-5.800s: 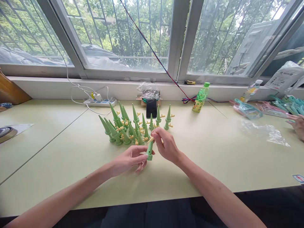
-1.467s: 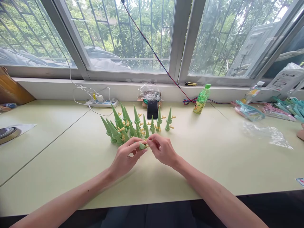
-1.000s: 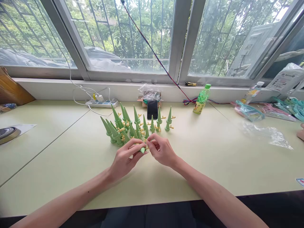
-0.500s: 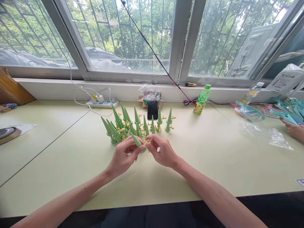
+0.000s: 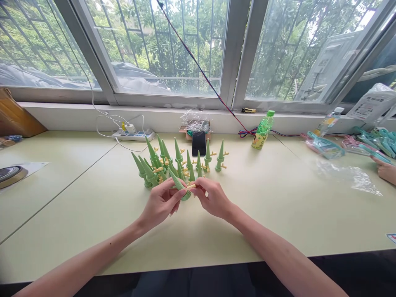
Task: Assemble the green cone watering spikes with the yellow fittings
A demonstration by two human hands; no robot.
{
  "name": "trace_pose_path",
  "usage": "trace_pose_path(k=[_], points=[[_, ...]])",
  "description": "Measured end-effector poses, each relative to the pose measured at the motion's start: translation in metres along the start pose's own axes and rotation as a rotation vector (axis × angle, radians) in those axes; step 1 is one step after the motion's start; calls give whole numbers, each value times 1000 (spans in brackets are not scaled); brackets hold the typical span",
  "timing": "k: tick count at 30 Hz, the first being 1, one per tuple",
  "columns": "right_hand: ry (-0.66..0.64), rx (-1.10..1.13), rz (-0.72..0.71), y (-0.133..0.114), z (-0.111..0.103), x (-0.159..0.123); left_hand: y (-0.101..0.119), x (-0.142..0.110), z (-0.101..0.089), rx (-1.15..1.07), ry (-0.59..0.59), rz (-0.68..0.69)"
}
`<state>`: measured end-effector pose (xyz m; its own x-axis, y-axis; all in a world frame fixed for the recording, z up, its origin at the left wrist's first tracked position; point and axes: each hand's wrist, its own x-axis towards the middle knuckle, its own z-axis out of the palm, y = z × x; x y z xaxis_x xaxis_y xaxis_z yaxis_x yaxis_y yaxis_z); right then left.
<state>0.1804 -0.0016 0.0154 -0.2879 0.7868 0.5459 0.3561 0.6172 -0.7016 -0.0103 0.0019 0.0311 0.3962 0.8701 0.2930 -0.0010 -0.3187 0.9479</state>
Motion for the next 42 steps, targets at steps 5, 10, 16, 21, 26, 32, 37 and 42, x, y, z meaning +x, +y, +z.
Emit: trace_pose_path(k=[5,10,16,21,26,32,37,42], points=[[0,-7,18,1,2,0,-4,0,0,93,25,74],[0,8,41,1,3,0,-9,0,-1,184,33,162],[-33,109,133,-2,2,0,-14,-3,-3,344,56,319],[-64,170,190,-6,2,0,-15,-4,-3,429,81,400],[-24,176,173,-7,3,0,-13,-4,0,395,100,364],[107,137,118,-2,3,0,-7,-2,4,260,136,266],[211,130,109,-2,1,-1,-6,-2,4,105,139,147],[200,80,45,-3,0,-3,-2,-1,4,-102,-4,-41]])
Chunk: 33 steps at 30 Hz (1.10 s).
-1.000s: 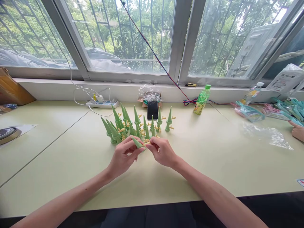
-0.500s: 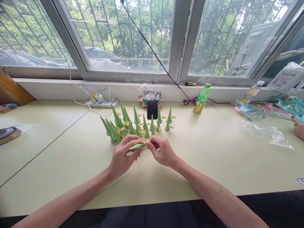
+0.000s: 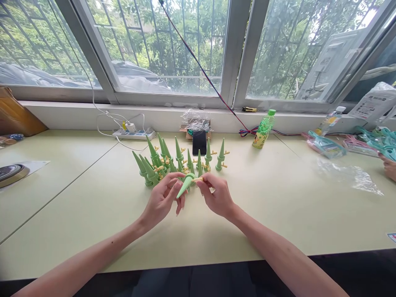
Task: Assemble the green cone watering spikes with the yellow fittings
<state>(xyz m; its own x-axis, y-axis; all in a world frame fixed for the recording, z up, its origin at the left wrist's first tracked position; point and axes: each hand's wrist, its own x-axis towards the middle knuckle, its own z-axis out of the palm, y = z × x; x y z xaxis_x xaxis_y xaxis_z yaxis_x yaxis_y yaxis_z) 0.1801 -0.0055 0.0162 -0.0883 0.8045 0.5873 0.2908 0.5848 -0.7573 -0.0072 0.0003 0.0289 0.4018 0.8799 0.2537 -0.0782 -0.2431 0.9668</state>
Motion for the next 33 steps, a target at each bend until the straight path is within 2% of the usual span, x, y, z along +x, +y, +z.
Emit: trace_pose_path(k=[3,6,14,20,23,30,33], points=[[-63,-37,-34,1,1,0,2,1,-1,-125,-86,-111],[-107,-48,-13,2,2,-1,2,2,-3,-172,-87,-153],[-140,39,54,3,4,0,5,2,-4,-40,-42,-66],[-174,57,106,3,3,1,-4,-2,-4,58,-2,12],[-185,71,114,2,3,1,-9,-3,-4,175,34,101],[-219,103,138,-4,3,2,-15,-1,-7,525,102,497],[-229,115,153,-6,2,2,-16,-1,-8,604,103,602]])
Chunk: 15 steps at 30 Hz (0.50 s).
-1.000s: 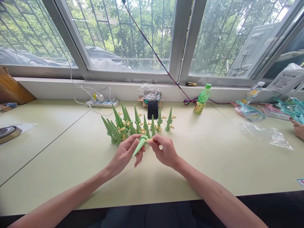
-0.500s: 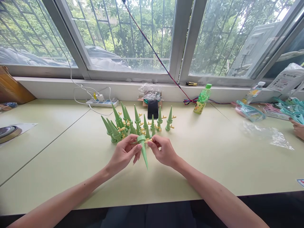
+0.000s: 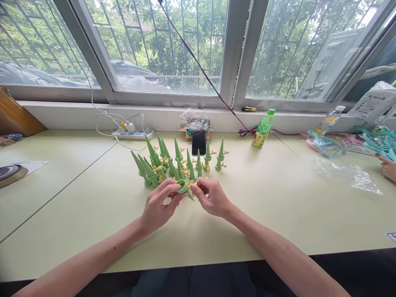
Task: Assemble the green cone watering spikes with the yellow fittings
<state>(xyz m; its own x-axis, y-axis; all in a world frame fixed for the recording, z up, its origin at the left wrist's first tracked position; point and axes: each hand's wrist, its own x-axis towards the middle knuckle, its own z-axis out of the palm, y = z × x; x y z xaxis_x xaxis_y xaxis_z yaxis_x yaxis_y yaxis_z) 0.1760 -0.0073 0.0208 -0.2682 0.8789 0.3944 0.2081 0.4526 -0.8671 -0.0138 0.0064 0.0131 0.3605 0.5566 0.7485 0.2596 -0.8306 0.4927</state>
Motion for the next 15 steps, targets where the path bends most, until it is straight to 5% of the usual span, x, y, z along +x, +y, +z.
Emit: trace_pose_path(k=[15], points=[[44,61,-34,4,-3,0,8,2,1,-62,-28,-123]])
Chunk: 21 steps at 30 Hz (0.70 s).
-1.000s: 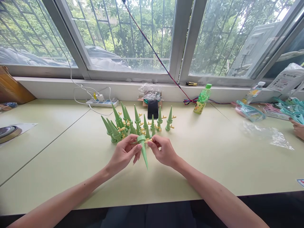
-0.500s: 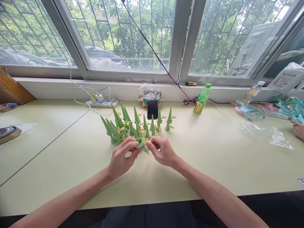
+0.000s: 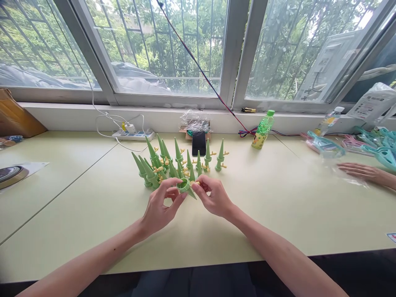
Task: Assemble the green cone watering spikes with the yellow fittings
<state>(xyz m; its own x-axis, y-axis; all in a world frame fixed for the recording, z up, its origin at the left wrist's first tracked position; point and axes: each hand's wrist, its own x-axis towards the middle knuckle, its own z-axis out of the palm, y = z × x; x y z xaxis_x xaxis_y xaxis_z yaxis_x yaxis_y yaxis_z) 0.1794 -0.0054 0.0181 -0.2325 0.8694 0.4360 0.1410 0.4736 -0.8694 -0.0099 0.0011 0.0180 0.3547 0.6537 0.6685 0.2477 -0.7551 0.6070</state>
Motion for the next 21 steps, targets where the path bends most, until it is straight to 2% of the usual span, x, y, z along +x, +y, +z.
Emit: trace_pose_path(k=[5,8,13,17,21], points=[[83,-5,-47,3,-2,-1,4,3,-2,-165,5,-203],[120,-25,-89,2,-3,-1,5,6,-4,-319,-39,-353],[104,-93,-175,1,-3,-1,6,11,-8,-619,-290,-634],[68,-147,-228,0,-2,-1,4,14,-10,-823,-501,-727],[46,-161,-250,0,-1,-1,0,14,-9,-913,-514,-769]])
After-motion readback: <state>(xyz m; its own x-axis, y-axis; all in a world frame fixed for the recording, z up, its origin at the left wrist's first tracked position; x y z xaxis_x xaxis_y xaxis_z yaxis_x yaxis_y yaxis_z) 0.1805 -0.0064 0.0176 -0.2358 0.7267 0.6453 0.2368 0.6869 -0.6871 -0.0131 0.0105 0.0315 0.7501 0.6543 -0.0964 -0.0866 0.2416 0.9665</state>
